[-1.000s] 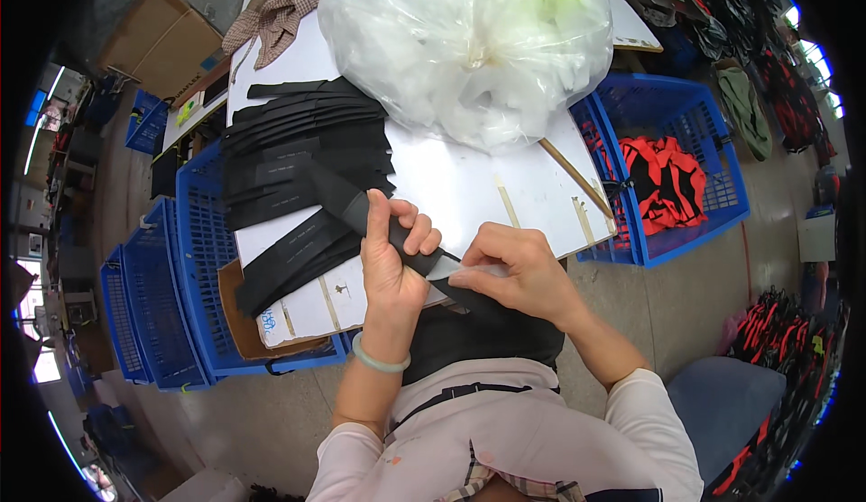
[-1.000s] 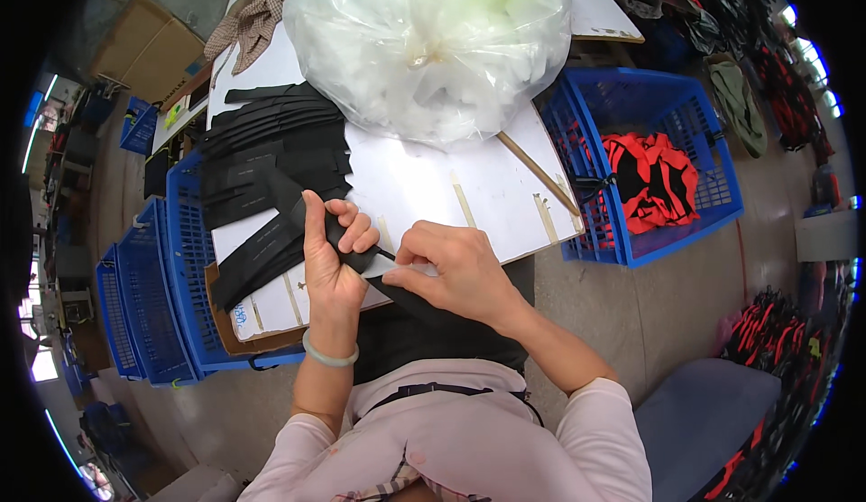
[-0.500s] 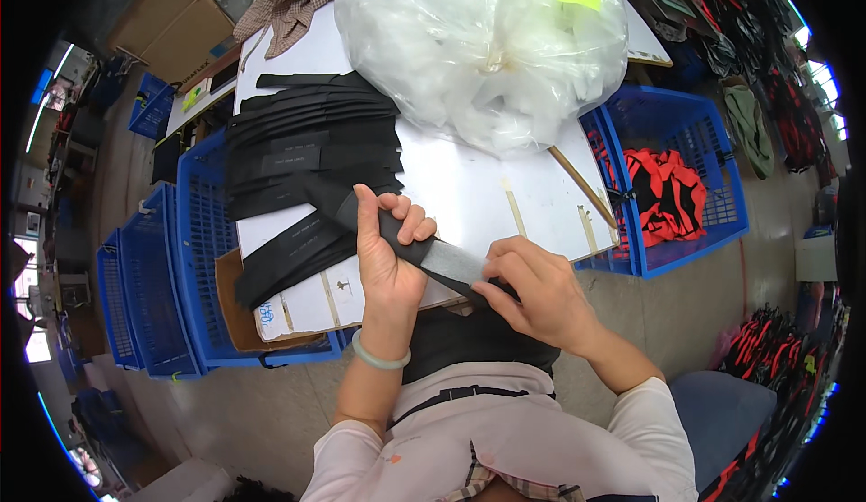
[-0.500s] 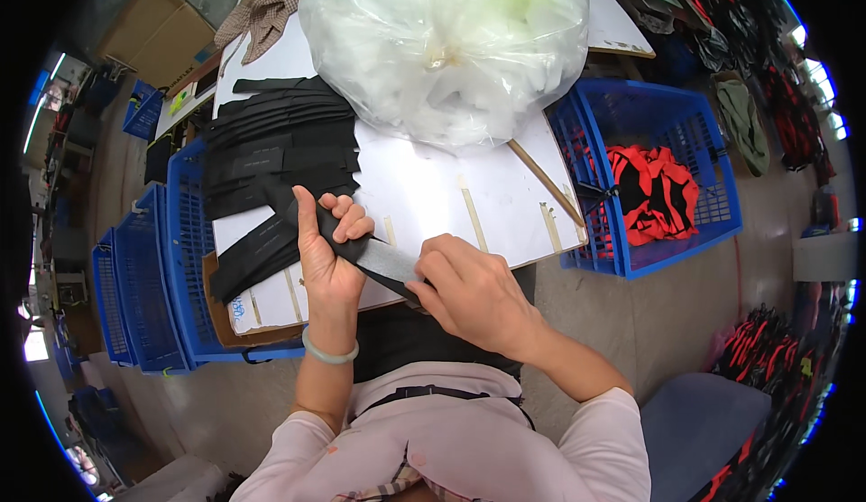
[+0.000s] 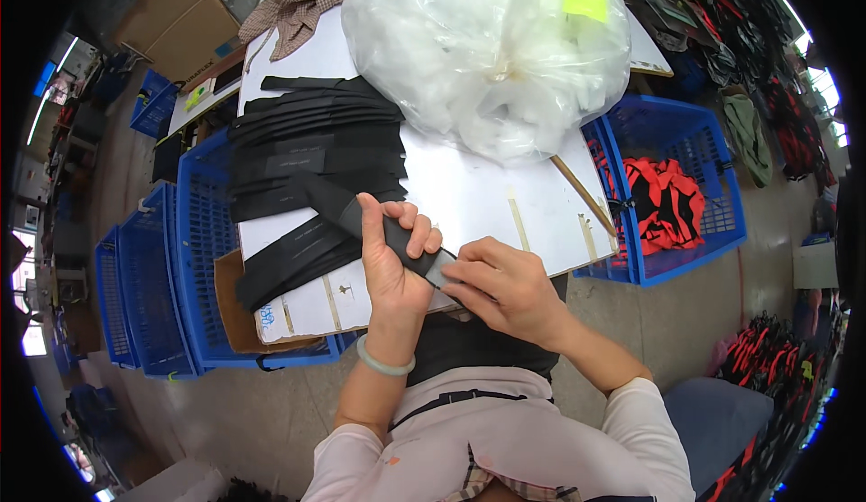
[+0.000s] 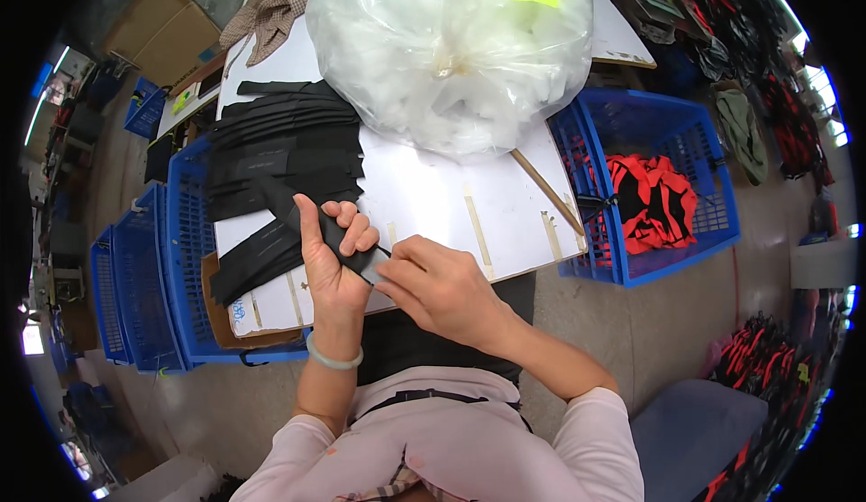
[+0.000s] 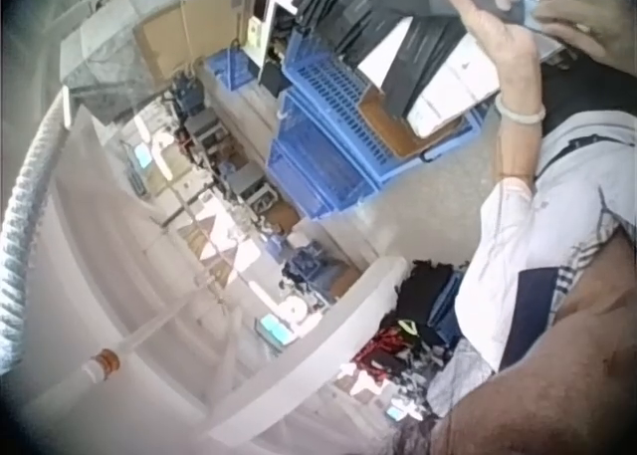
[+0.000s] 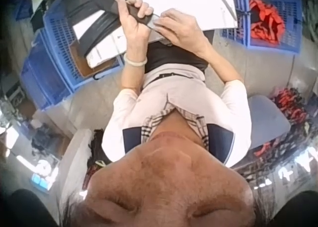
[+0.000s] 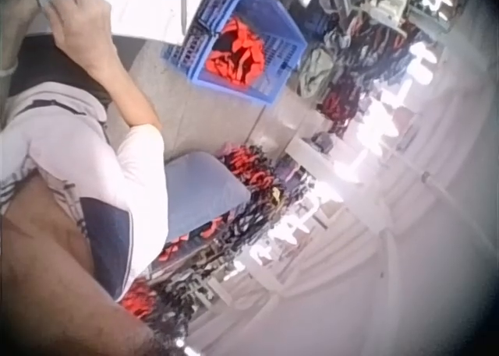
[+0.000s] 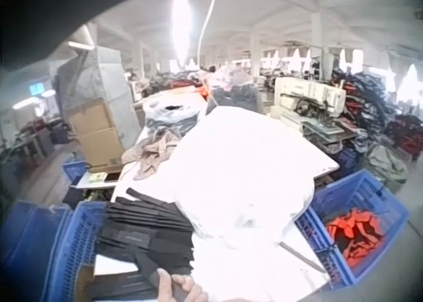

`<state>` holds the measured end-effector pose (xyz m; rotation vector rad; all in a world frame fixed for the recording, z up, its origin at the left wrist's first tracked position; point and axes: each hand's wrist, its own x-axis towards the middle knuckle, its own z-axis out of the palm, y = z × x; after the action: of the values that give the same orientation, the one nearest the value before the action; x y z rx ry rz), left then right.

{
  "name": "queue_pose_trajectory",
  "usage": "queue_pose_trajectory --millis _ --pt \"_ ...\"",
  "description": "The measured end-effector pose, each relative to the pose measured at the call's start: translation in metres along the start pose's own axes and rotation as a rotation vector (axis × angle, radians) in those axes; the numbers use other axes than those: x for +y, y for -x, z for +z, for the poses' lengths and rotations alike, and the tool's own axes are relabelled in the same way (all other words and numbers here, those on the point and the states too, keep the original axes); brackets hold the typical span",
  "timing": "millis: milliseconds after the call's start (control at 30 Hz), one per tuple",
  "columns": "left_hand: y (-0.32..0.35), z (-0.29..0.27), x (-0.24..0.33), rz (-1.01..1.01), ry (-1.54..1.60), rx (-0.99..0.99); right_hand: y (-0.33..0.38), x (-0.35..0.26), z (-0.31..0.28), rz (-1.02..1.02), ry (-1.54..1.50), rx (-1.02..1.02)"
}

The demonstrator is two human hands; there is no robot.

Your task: Applying white adhesive strips to black fabric straps on a workbench.

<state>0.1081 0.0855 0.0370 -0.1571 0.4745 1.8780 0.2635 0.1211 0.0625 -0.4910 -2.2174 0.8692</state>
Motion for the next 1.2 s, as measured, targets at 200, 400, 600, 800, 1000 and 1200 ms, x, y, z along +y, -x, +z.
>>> queue_pose_trajectory --millis 200,400,600,800,1000,1200 --pt "-0.002 0.001 -0.005 -0.093 0.005 0.034 -0.003 0.014 0.024 -0.115 0.013 0.100" --pt "-0.007 -0.003 0.015 -0.078 0.065 0.014 -0.004 0.001 0.005 -0.074 0.094 -0.004" --pt "-0.005 -0.003 0.010 -0.114 0.100 0.019 -0.001 0.006 0.014 -0.057 0.224 -0.089" --pt "-0.005 -0.002 0.012 -0.093 0.104 -0.022 0.001 0.005 0.016 -0.019 0.207 -0.117" --pt "0.006 0.004 0.002 0.199 -0.255 -0.336 0.019 0.015 0.018 0.131 -0.180 0.051" --pt "0.013 0.003 -0.011 0.442 -0.602 -0.581 0.011 0.016 0.006 0.314 -0.334 0.012"
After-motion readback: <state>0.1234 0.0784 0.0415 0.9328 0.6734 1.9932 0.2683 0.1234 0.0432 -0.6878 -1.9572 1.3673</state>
